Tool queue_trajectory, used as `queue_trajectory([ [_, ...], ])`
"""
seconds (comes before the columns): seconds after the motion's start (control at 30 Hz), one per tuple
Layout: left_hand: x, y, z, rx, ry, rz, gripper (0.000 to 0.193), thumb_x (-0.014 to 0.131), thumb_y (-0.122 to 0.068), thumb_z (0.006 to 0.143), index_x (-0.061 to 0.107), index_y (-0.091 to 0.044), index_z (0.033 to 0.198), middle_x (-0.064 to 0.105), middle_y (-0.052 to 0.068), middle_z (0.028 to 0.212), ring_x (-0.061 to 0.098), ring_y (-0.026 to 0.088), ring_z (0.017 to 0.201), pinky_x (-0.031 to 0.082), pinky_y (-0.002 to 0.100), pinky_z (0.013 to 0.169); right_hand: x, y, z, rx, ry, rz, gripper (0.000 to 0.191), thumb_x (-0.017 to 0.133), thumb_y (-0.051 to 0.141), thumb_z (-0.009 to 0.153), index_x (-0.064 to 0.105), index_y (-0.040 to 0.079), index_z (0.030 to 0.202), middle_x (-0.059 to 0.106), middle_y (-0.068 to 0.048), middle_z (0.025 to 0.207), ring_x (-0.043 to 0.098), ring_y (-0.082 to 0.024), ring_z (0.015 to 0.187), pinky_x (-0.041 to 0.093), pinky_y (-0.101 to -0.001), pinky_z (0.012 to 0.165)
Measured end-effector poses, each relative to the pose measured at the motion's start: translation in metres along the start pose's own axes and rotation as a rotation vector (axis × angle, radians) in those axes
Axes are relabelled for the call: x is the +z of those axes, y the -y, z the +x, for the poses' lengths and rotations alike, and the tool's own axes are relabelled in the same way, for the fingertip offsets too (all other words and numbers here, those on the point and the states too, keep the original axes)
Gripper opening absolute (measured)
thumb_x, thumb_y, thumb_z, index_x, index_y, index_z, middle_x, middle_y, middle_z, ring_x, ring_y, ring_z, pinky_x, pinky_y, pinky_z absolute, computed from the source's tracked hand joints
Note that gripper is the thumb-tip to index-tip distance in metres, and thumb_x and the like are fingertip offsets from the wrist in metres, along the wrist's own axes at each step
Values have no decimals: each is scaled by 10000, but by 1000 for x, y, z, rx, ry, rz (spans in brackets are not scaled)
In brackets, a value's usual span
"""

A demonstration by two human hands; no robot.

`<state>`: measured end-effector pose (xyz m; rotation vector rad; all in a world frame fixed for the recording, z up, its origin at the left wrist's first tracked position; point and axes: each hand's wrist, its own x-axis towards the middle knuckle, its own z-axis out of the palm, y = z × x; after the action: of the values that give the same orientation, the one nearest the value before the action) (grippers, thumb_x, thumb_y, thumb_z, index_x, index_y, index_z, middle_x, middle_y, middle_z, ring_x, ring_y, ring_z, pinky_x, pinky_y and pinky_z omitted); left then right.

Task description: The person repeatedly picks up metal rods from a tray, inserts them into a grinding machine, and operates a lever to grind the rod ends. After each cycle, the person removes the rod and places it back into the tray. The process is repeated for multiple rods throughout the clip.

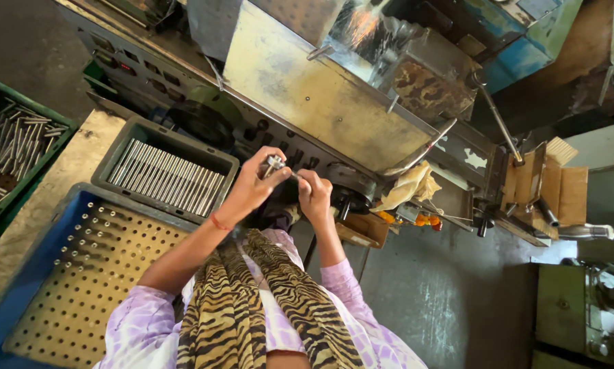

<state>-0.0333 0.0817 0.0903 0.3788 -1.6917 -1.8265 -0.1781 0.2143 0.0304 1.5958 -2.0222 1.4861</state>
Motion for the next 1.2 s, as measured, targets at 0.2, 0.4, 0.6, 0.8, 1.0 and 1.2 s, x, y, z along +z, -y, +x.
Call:
queue_trajectory([
  [0.2, -6, 2, 13, -253, 69, -255, 185, 710, -98, 959, 618, -99, 1119, 484, -88, 703, 364, 0, 506, 233, 209, 419, -16, 15, 26, 4, 138, -4, 235, 616, 260, 1063, 640, 31, 1015, 668, -157, 768, 678, -329, 666, 517, -379, 602],
  [0.4, -15, -12, 15, -348, 217, -483, 168, 670, -94, 989, 615, -100, 1147, 479, -81, 663, 349, -16, 466, 220, 186, 401, -59, 41, 58, 277, 661, 428, 190, 689, 147, 1011, 725, -14, 916, 716, -105, 770, 638, -166, 729, 520, -307, 681],
  [0.6, 9, -23, 4, -110, 127, -369, 221, 687, -63, 980, 565, -104, 1159, 506, -88, 752, 431, -13, 551, 316, 198, 452, -91, 57, 77, 231, 602, 666, 178, 789, 116, 873, 741, -51, 835, 741, -121, 772, 693, -157, 707, 517, -292, 659],
  [0.8, 23, -27, -6, -192, 49, -376, 194, 706, -96, 977, 574, -97, 1119, 469, -91, 701, 372, -13, 496, 268, 199, 406, -86, 34, 58, 310, 472, 832, 182, 808, 107, 843, 743, -57, 798, 689, -124, 713, 603, -154, 612, 423, -284, 575],
  [1.0, 23, -8, 0, -243, -9, -264, 170, 728, -120, 962, 587, -98, 1056, 457, -93, 697, 360, -4, 510, 254, 208, 413, -49, 2, 15, 519, 272, 1044, 255, 814, 158, 849, 747, -75, 768, 602, -61, 602, 442, -107, 510, 297, -284, 492],
  [1.2, 24, 5, -9, -22, 35, -222, 203, 723, -106, 992, 583, -100, 1140, 450, -109, 810, 367, -10, 652, 275, 203, 517, -53, -2, 2, 473, 274, 1045, 261, 825, 173, 846, 729, -62, 785, 679, -107, 716, 511, -138, 569, 340, -298, 508],
])
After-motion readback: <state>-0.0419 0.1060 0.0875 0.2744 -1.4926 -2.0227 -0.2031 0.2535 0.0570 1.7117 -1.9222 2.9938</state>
